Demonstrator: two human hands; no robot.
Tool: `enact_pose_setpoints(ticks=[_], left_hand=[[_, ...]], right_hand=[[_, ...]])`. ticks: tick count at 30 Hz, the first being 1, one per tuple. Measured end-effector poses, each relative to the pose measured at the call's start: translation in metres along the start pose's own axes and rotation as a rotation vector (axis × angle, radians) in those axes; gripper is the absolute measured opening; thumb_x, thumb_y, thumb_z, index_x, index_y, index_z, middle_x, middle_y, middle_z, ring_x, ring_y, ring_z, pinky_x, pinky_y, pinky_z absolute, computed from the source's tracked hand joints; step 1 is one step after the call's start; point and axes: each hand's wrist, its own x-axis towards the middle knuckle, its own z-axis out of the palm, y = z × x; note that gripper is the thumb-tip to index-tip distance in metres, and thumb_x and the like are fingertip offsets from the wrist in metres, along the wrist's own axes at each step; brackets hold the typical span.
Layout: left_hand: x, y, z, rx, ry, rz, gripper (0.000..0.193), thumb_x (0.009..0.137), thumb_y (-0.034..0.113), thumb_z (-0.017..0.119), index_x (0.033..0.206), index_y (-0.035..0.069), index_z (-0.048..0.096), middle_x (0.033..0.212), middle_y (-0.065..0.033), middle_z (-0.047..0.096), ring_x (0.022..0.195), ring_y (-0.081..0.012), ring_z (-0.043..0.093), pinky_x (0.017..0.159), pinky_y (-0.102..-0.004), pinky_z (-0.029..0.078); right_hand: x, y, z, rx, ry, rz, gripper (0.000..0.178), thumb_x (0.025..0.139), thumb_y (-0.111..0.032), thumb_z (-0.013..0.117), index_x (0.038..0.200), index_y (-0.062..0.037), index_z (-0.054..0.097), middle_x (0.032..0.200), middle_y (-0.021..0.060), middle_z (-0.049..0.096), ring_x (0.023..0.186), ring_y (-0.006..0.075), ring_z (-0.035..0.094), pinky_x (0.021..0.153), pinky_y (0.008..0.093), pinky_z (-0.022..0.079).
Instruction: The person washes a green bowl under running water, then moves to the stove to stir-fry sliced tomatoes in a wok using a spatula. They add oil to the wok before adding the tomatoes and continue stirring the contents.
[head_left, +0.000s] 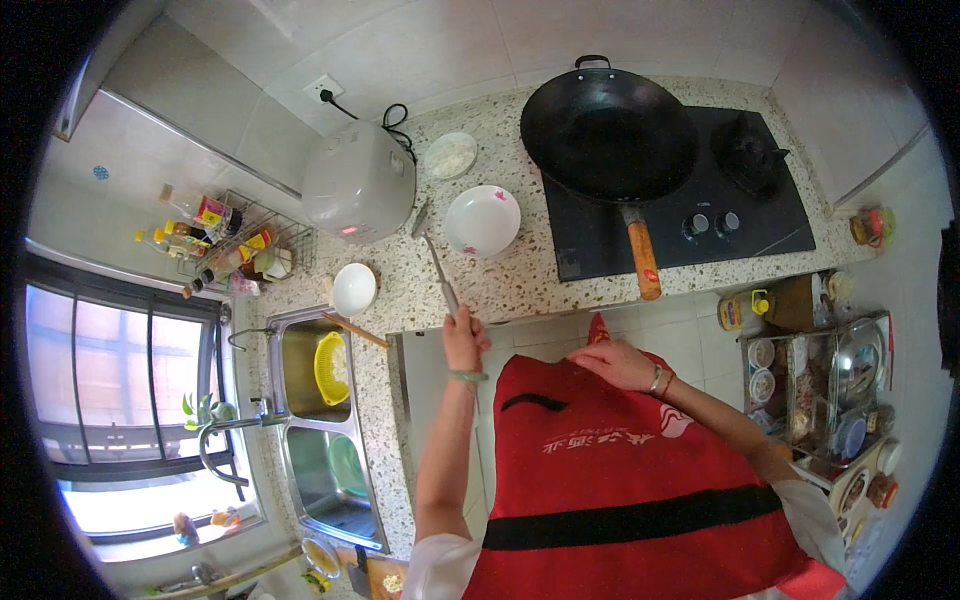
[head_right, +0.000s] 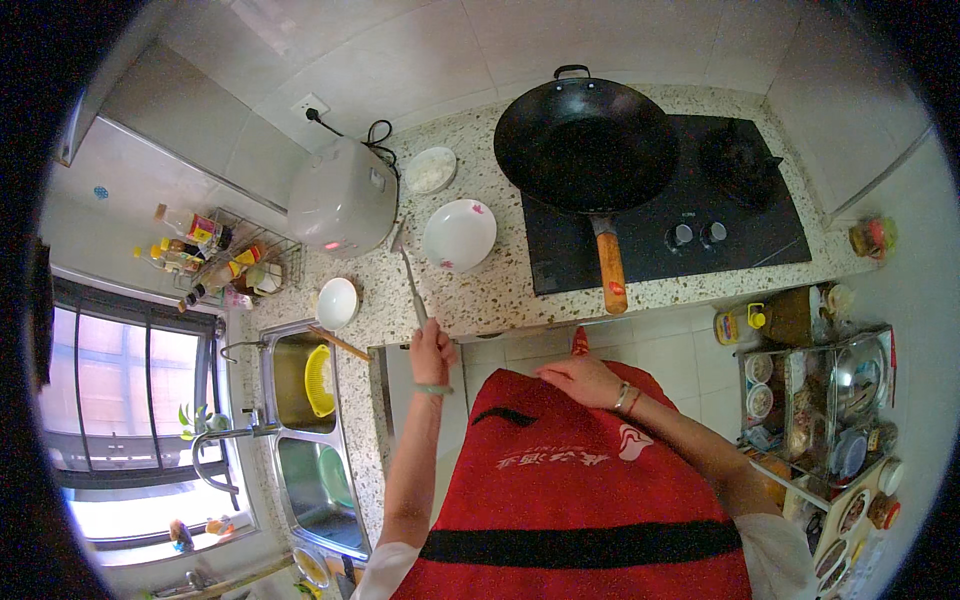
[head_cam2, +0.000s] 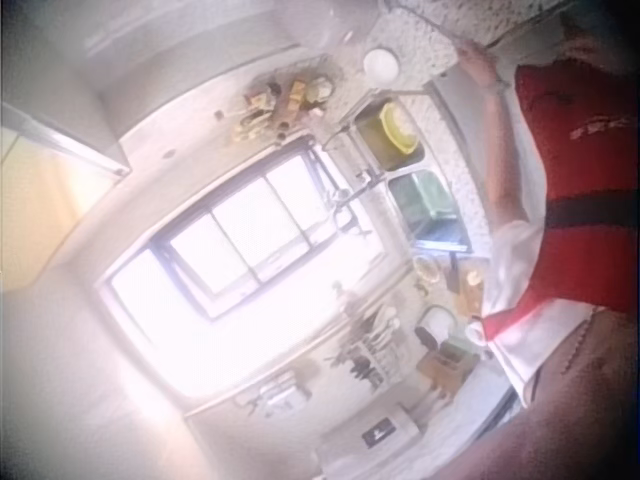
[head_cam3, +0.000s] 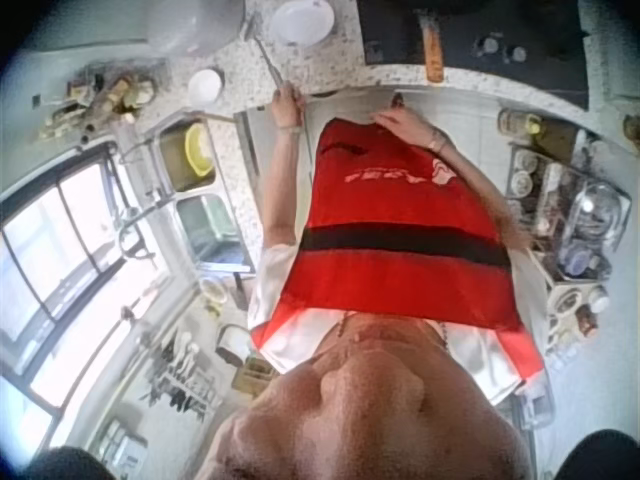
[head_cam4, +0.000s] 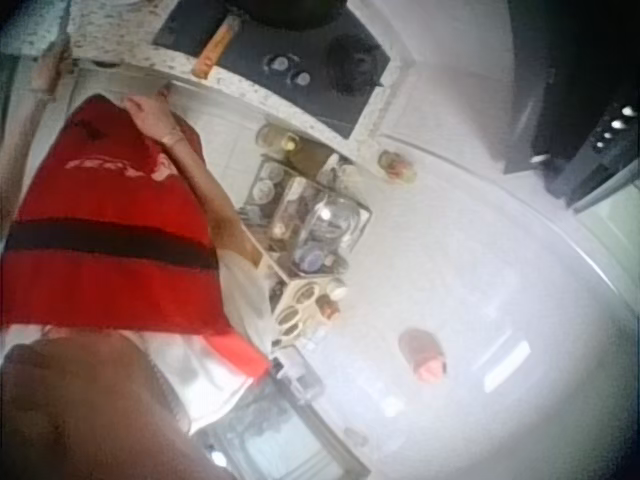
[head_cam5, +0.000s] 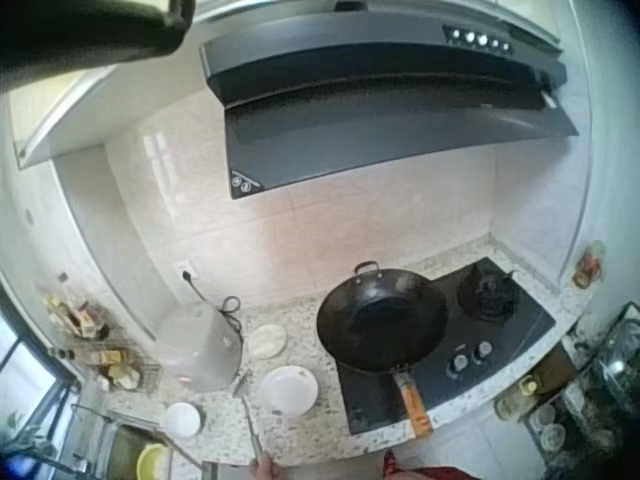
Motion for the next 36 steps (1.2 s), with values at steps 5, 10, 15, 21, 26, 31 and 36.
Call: enact_pose_setpoints(ticks=[5,10,15,21,26,31,36], left_hand=[[-0.090,-0.002,0.049,0.069,-0.040,0.112,0.017,0.094,0.019,0.050,0.085,0.011,0.038,0.057,0.0030,0.040,0.041,-0.0068,0.036,0.035,-0.0234,0.029],[-0.116,-0.008,0.081,0.236,-0.167,0.554,0.028,0.092,0.008,0.052,0.118,0.005,0.040,0.096,-0.0061,0.050,0.079,-0.0116,0.053,0.067,-0.0241,0.048],[-0.127,0.004,0.131,0.477,-0.428,0.673,0.064,0.086,0.003,0.058,0.139,0.003,0.022,0.119,-0.0121,0.045,0.111,-0.0206,0.046,0.097,-0.0323,0.037],[-0.103,-0.021,0.174,0.452,-0.474,0.501,0.058,0.089,0.020,0.058,0.138,0.004,0.032,0.115,-0.0090,0.053,0.091,-0.0134,0.054,0.078,-0.0270,0.047],[-0.067,-0.022,0.222,-0.034,-0.526,-0.374,0.048,0.091,0.030,0.059,0.130,0.007,0.043,0.110,-0.0106,0.057,0.077,-0.0159,0.059,0.065,-0.0296,0.053],[-0.039,-0.046,0.241,-0.097,-0.560,-0.490,0.033,0.089,0.026,0.062,0.114,0.007,0.052,0.081,-0.0022,0.055,0.057,-0.0118,0.049,0.048,-0.0262,0.042],[-0.042,-0.049,0.249,-0.098,-0.511,-0.458,0.019,0.086,0.018,0.065,0.098,0.008,0.054,0.065,0.0025,0.042,0.050,-0.0081,0.039,0.041,-0.0251,0.030]], right_hand=[[0.021,-0.073,0.004,0.353,0.098,-0.078,0.036,0.093,-0.030,0.050,0.118,-0.0054,0.057,0.099,0.0156,0.066,0.085,0.0243,0.065,0.073,0.0314,0.049],[0.022,-0.110,-0.008,0.514,0.275,-0.084,0.039,0.090,-0.030,0.058,0.115,-0.0007,0.054,0.090,0.0138,0.064,0.078,0.0202,0.063,0.066,0.0312,0.048],[0.001,-0.121,-0.062,0.331,0.423,-0.066,0.027,0.087,-0.022,0.060,0.105,-0.0020,0.057,0.086,0.0137,0.064,0.073,0.0224,0.062,0.063,0.0316,0.047],[-0.029,-0.064,-0.151,0.703,0.437,0.108,0.019,0.093,-0.019,0.053,0.102,-0.0033,0.053,0.076,-0.0008,0.054,0.063,0.0069,0.049,0.054,0.0237,0.044],[-0.033,-0.005,-0.214,0.724,0.446,0.312,0.018,0.092,-0.025,0.053,0.088,-0.0071,0.052,0.059,-0.0059,0.040,0.043,0.0021,0.029,0.036,0.0199,0.022],[-0.017,0.032,-0.232,0.786,0.335,0.379,0.022,0.092,-0.027,0.054,0.087,-0.0064,0.052,0.058,-0.0064,0.038,0.042,0.0021,0.027,0.036,0.0205,0.019],[-0.005,0.060,-0.242,0.888,0.258,0.383,0.025,0.093,-0.030,0.053,0.091,-0.0051,0.051,0.061,-0.0047,0.041,0.042,0.0030,0.029,0.036,0.0211,0.020]])
